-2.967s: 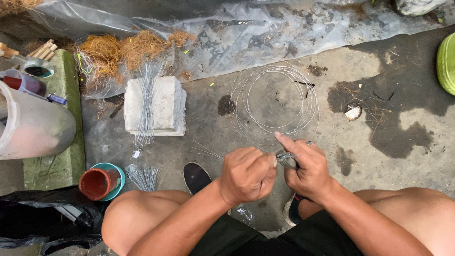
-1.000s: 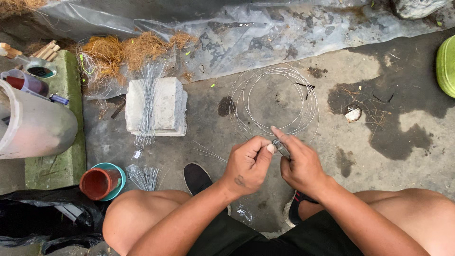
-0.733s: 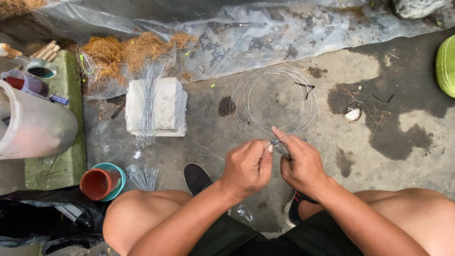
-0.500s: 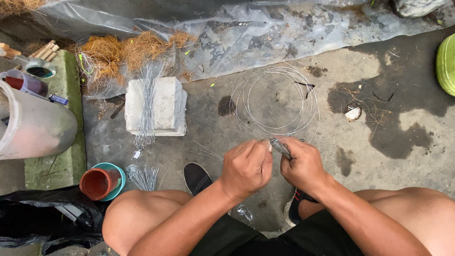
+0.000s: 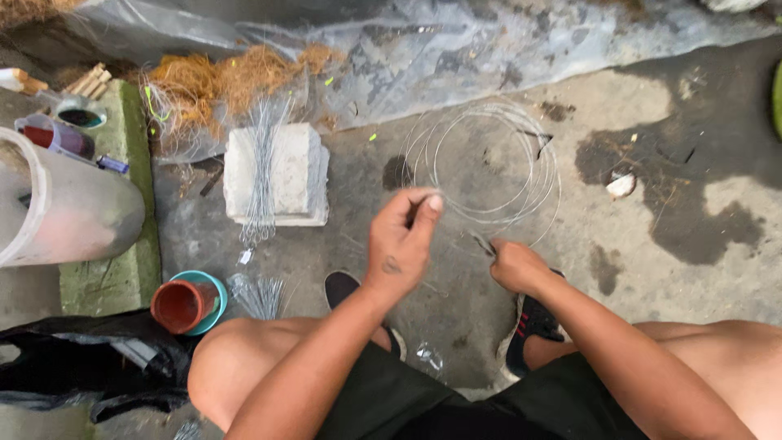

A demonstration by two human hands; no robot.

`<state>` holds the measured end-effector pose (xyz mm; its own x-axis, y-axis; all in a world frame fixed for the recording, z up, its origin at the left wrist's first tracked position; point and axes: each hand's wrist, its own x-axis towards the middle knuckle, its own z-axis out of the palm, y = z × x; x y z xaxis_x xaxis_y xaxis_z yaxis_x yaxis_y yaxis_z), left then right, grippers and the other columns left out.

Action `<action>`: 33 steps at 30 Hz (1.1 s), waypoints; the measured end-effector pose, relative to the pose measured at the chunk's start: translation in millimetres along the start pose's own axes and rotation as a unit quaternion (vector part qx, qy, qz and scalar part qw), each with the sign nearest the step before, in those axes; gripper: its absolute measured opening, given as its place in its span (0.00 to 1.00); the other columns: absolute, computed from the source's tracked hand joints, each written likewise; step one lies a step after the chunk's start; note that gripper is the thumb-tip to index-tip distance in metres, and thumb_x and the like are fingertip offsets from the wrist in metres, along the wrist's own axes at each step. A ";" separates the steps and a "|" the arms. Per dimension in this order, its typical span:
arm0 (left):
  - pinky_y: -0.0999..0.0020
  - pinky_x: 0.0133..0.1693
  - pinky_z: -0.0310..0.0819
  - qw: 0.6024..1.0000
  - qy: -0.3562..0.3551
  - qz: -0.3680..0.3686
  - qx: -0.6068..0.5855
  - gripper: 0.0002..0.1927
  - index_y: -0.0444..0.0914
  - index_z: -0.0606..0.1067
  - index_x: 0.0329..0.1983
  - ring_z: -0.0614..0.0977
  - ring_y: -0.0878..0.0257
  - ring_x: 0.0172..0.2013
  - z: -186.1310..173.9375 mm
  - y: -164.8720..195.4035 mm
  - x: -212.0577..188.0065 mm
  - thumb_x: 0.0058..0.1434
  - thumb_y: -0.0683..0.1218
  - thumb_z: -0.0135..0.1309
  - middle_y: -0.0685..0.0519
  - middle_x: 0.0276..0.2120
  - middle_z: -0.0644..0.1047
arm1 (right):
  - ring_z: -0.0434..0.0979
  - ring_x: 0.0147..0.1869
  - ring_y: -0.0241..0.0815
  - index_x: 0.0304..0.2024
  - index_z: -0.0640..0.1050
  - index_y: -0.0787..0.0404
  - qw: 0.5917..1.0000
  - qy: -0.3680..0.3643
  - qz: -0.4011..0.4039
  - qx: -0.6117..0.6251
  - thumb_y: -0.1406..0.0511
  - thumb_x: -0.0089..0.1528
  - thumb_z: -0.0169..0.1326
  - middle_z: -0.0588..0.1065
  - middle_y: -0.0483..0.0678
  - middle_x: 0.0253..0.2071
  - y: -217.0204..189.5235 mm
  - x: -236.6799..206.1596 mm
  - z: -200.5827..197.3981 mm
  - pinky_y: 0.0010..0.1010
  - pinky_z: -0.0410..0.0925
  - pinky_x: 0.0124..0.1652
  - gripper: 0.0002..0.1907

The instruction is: The person sits on the ground cutting lengths of wire from a coil and bending each piece by hand into small hooks, using pliers and a hand tool to trim and form the ends, and placing finished hooks on a foam block with a growing pile of completed hooks.

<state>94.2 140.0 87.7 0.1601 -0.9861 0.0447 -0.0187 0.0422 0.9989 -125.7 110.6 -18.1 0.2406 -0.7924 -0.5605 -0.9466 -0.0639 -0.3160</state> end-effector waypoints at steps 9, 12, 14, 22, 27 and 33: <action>0.71 0.35 0.69 0.954 -0.007 -0.096 -0.282 0.07 0.35 0.74 0.46 0.75 0.67 0.30 -23.6 -7.6 16.9 0.72 0.45 0.54 0.54 0.33 0.77 | 0.78 0.59 0.55 0.53 0.73 0.61 0.987 -0.050 0.043 -0.146 0.57 0.62 0.50 0.78 0.56 0.54 7.2 11.0 64.1 0.52 0.68 0.57 0.21; 0.65 0.44 0.75 0.949 -0.008 -0.052 -0.310 0.07 0.36 0.71 0.47 0.81 0.62 0.36 -27.1 -5.2 26.1 0.74 0.46 0.48 0.50 0.34 0.80 | 0.76 0.61 0.54 0.55 0.73 0.60 0.984 -0.074 0.037 -0.160 0.49 0.64 0.51 0.77 0.55 0.54 -3.0 13.0 72.9 0.53 0.65 0.59 0.26; 0.63 0.49 0.75 0.961 -0.004 -0.020 -0.275 0.08 0.37 0.71 0.47 0.83 0.61 0.39 -28.2 -4.7 31.4 0.76 0.46 0.45 0.48 0.36 0.81 | 0.76 0.61 0.55 0.54 0.74 0.59 0.984 -0.086 0.024 -0.156 0.47 0.62 0.53 0.79 0.54 0.53 -7.1 12.1 76.9 0.46 0.69 0.57 0.27; 0.67 0.60 0.67 0.986 -0.002 0.028 -0.162 0.11 0.36 0.68 0.49 0.81 0.63 0.49 -18.7 -17.5 32.4 0.79 0.48 0.39 0.43 0.43 0.83 | 0.80 0.49 0.46 0.48 0.79 0.66 0.869 0.093 -0.045 0.484 0.54 0.71 0.49 0.81 0.55 0.45 -30.4 41.4 -9.6 0.38 0.71 0.53 0.21; 0.66 0.61 0.69 0.975 -0.002 0.024 -0.222 0.09 0.35 0.65 0.51 0.79 0.62 0.57 8.9 -30.5 19.7 0.77 0.46 0.41 0.41 0.51 0.79 | 0.80 0.49 0.36 0.53 0.76 0.65 0.789 0.117 -0.239 0.553 0.66 0.66 0.52 0.80 0.44 0.45 -81.1 -6.2 -53.9 0.29 0.72 0.50 0.14; 0.68 0.49 0.74 0.963 0.045 -0.087 -0.250 0.08 0.34 0.69 0.48 0.79 0.65 0.48 15.0 -33.3 11.5 0.73 0.44 0.47 0.48 0.54 0.78 | 0.77 0.41 0.31 0.49 0.77 0.65 0.788 0.194 -0.202 0.548 0.69 0.67 0.53 0.79 0.44 0.37 -118.3 -40.2 -41.8 0.25 0.73 0.42 0.09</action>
<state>81.9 124.9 54.8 0.2038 -0.9681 -0.1458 0.4904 -0.0280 0.8710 -32.4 124.7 73.8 0.1899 -0.9812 -0.0359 -0.0042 0.0358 -0.9994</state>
